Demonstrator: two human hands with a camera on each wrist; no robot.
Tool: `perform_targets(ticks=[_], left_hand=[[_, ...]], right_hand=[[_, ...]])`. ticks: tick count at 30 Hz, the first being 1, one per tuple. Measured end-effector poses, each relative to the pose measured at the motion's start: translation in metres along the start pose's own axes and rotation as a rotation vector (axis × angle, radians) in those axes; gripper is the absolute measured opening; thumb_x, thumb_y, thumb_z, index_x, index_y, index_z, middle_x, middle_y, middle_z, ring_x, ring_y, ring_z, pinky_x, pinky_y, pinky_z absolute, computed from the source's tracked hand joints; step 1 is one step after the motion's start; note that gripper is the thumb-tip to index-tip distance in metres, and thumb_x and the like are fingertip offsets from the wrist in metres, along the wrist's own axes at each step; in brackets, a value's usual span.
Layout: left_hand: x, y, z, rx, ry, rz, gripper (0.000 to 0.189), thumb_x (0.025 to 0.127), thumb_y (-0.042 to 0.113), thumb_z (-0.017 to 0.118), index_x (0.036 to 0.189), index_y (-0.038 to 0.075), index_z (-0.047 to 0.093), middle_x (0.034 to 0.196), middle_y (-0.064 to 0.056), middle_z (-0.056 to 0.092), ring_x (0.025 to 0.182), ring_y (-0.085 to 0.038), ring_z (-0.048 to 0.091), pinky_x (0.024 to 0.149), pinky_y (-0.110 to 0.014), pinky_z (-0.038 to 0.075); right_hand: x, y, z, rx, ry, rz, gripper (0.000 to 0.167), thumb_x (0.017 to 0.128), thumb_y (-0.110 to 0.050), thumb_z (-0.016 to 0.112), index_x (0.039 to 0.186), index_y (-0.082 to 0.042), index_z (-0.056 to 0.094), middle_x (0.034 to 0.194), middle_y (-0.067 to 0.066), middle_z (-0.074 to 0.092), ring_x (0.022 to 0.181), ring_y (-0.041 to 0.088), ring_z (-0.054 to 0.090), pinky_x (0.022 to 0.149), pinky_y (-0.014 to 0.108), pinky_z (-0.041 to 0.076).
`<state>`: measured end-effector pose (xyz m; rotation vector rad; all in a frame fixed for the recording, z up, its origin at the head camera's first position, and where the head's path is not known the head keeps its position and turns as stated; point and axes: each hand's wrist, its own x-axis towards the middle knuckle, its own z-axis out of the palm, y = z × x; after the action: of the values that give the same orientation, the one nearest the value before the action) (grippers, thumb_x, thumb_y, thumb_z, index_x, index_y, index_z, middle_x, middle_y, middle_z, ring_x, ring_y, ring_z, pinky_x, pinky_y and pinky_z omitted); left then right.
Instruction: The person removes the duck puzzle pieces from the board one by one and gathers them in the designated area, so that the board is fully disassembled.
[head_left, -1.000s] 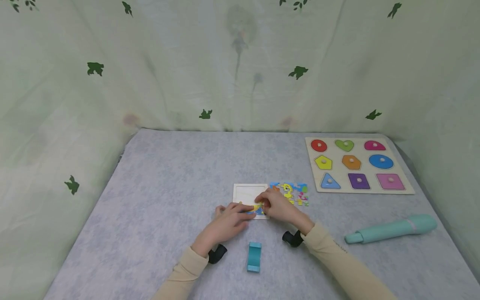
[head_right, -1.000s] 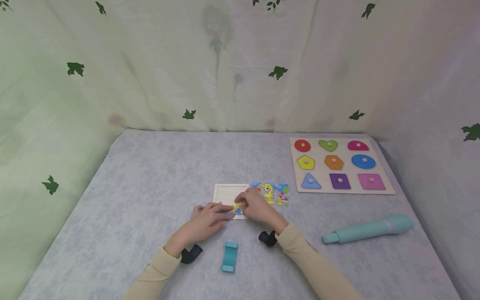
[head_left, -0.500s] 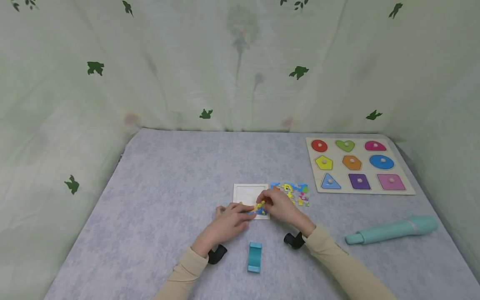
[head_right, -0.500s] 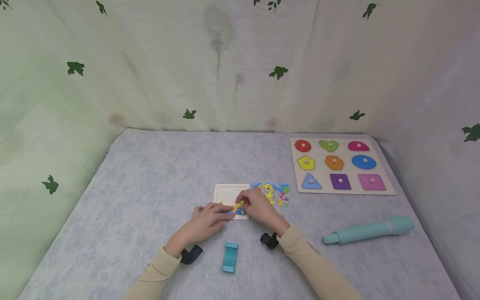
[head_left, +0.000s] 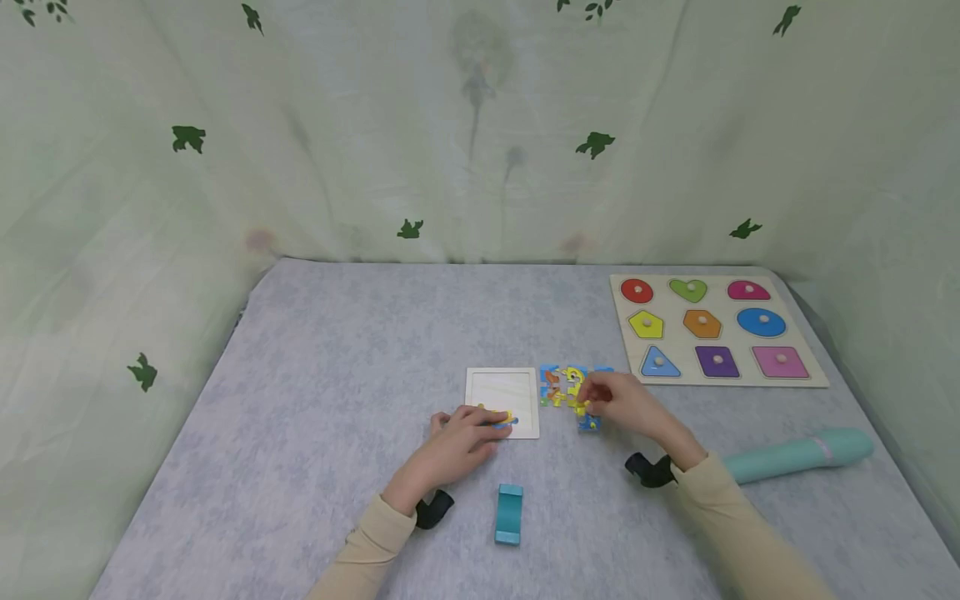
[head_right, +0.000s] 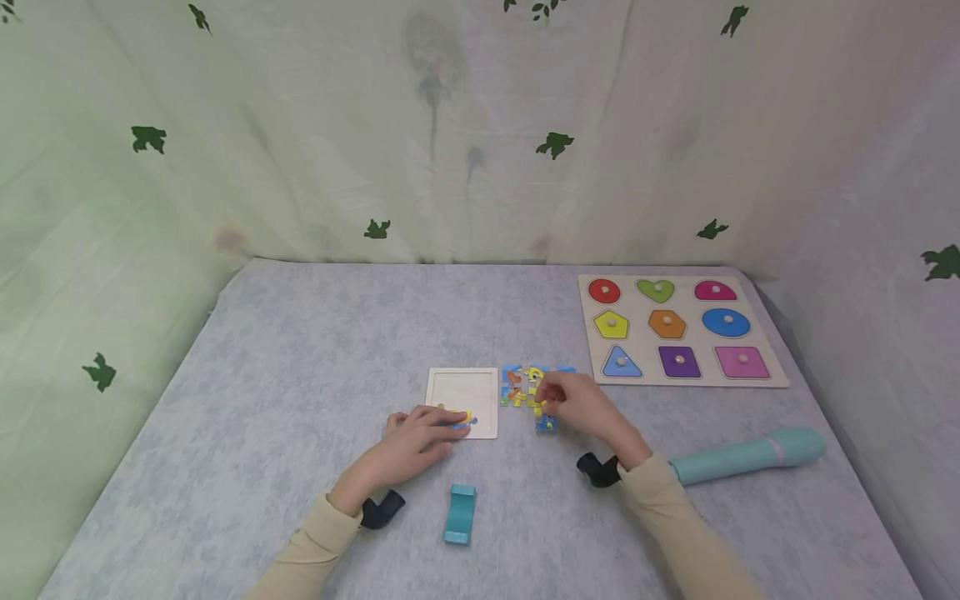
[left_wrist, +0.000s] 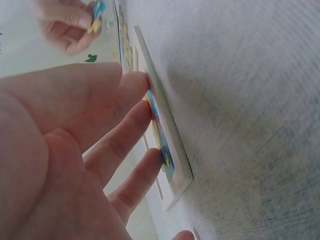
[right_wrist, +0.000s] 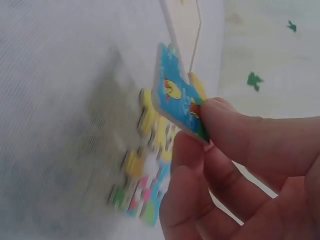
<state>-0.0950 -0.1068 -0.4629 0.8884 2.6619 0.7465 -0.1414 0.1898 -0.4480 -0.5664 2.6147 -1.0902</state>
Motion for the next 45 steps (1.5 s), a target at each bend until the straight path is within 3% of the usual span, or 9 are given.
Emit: perform_targets(ticks=[7,17,27,34,39,45], left_hand=[[-0.001,0.000,0.000,-0.016,0.010,0.006,0.032,0.097,0.019,0.057,0.129,0.014,0.063,0.140,-0.001,0.049,0.128,-0.031,0.038,0.090,-0.060,0.023],[-0.001,-0.001,0.001,-0.015,0.018,0.009,0.032,0.098,0.019,0.056,0.129,0.015,0.063,0.140,0.000,0.049,0.129,-0.031,0.038,0.090,-0.060,0.023],[-0.002,0.000,0.001,-0.001,0.019,0.025,0.033,0.098,0.020,0.056,0.130,0.013,0.062,0.142,-0.002,0.048,0.130,-0.033,0.036,0.092,-0.060,0.022],[-0.004,-0.001,0.001,0.008,0.025,0.060,0.033,0.099,0.020,0.055,0.130,0.012,0.061,0.142,-0.005,0.046,0.131,-0.031,0.035,0.094,-0.061,0.021],[-0.010,-0.007,-0.002,0.018,0.060,0.073,0.032,0.097,0.017,0.057,0.128,0.010,0.063,0.139,-0.006,0.049,0.132,-0.028,0.037,0.095,-0.057,0.023],[-0.021,-0.016,-0.008,0.050,0.097,0.031,0.032,0.096,0.015,0.059,0.127,0.009,0.064,0.138,-0.008,0.050,0.129,-0.024,0.041,0.095,-0.057,0.025]], right_hand=[[-0.015,0.018,-0.006,0.007,-0.029,0.074,0.009,0.084,0.005,0.066,0.084,-0.002,0.062,0.078,-0.001,0.058,0.071,0.016,0.050,0.064,0.029,0.044],[-0.018,0.019,0.007,-0.097,0.046,0.204,0.010,0.085,0.001,0.067,0.084,-0.006,0.062,0.075,0.002,0.051,0.071,0.018,0.047,0.063,0.031,0.041],[-0.022,0.005,0.010,-0.266,0.089,0.209,0.012,0.083,0.001,0.070,0.084,-0.006,0.060,0.068,0.001,0.049,0.062,0.016,0.044,0.055,0.030,0.038],[-0.023,0.004,0.009,-0.275,0.106,0.201,0.013,0.083,-0.002,0.070,0.082,-0.006,0.058,0.068,0.000,0.049,0.061,0.016,0.044,0.054,0.030,0.037],[-0.014,0.001,0.017,-0.117,0.116,0.110,0.008,0.085,0.001,0.066,0.085,-0.005,0.061,0.072,0.000,0.051,0.065,0.016,0.046,0.057,0.029,0.040],[0.008,-0.018,0.041,0.014,0.017,-0.093,0.009,0.086,0.003,0.065,0.089,-0.005,0.063,0.082,-0.002,0.055,0.076,0.015,0.050,0.068,0.028,0.045]])
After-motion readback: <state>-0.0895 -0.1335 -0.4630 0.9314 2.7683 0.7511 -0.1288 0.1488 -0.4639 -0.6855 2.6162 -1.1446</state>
